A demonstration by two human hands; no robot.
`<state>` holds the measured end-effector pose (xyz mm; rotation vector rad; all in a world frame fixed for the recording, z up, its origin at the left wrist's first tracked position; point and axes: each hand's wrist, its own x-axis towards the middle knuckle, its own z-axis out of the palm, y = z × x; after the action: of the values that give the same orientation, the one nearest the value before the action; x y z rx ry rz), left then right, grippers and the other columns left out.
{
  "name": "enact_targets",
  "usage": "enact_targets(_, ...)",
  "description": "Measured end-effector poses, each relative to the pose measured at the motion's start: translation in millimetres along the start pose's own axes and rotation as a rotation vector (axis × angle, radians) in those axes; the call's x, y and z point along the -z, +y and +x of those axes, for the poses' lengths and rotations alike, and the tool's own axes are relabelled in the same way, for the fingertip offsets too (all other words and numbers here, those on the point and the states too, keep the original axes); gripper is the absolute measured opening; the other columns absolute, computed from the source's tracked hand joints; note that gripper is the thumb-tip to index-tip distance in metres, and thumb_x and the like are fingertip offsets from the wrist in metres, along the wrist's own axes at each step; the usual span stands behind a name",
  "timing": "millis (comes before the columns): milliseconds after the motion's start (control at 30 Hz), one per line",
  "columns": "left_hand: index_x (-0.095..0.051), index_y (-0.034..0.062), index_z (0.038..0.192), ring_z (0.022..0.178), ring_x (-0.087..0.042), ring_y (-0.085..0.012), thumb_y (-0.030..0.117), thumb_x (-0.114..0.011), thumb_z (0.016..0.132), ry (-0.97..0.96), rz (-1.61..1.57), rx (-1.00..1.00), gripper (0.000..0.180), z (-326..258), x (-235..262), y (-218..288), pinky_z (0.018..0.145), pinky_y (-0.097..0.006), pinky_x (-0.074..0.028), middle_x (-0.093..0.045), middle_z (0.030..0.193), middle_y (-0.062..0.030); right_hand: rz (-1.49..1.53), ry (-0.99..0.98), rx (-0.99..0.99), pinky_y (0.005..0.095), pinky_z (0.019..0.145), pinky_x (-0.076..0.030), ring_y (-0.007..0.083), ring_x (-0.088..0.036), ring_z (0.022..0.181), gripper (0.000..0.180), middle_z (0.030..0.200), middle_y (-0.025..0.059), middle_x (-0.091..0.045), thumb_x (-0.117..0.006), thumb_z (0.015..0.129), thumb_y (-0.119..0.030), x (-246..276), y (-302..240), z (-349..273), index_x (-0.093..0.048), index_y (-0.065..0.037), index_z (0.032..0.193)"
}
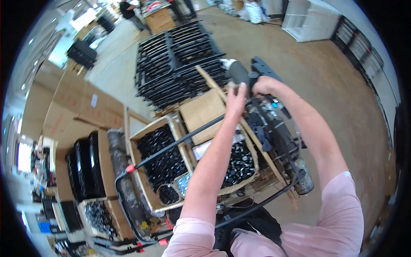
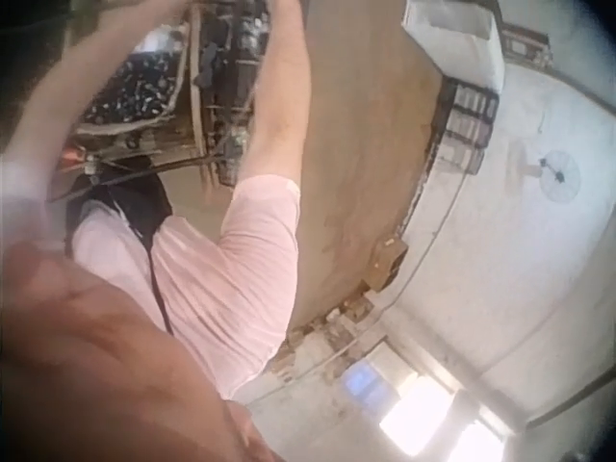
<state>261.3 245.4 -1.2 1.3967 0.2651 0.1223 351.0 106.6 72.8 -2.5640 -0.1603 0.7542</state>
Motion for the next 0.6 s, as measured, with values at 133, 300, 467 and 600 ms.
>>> enact_targets(133,-0.065,0.003,0.119,0.089,-0.062,-0.0144,0.054,-0.057,0.107,-0.047,-0.053,0.179,0.053,-49.3,62.3,-10.9,0.079,-0.03,-0.052,-0.067,0.097,-0.0041,0.421,-0.07,0.155,0.0369,0.049,-0.049,0.0162,-0.065,0.062,0.017,0.071,0.0098,-0.065,-0.073,0.085,-0.021,13.0,2.9,-27.9,-0.071,-0.005,0.084)
enact_targets(300,-0.063,0.0018,0.126,0.083,-0.066,-0.0169,0.056,-0.049,0.11,-0.027,-0.302,0.268,0.059,-139.9,190.0,-8.9,0.073,-0.033,-0.055,-0.067,0.097,-0.0061,0.34,0.161,0.338,0.0403,0.063,-0.058,0.0263,-0.074,0.078,0.047,0.099,0.0165,-0.073,-0.078,0.086,-0.028,-87.0,-87.5,-139.4,-0.064,0.0,0.12)
enact_targets(467,-0.063,0.0012,0.133,0.088,-0.066,-0.0178,0.066,-0.04,0.109,-0.036,-0.348,0.462,0.073,-235.2,296.8,-7.8,0.079,-0.035,-0.056,-0.068,0.099,-0.0056,-0.239,0.041,0.681,0.0524,0.079,-0.06,0.0434,-0.074,0.091,0.059,0.104,0.0269,-0.074,-0.082,0.08,-0.03,-247.7,-136.0,-212.6,-0.059,0.0,0.126)
enact_targets(600,-0.07,0.0015,0.124,0.102,-0.062,-0.0159,0.065,-0.057,0.103,0.237,-0.018,0.429,0.068,-323.3,391.7,-44.9,0.091,-0.035,-0.051,-0.072,0.111,-0.0074,-0.374,-0.051,0.862,0.0513,0.076,-0.062,0.0434,-0.074,0.088,0.065,0.095,0.0245,-0.073,-0.083,0.08,-0.03,-382.1,-192.5,-263.8,-0.051,-0.001,0.129)
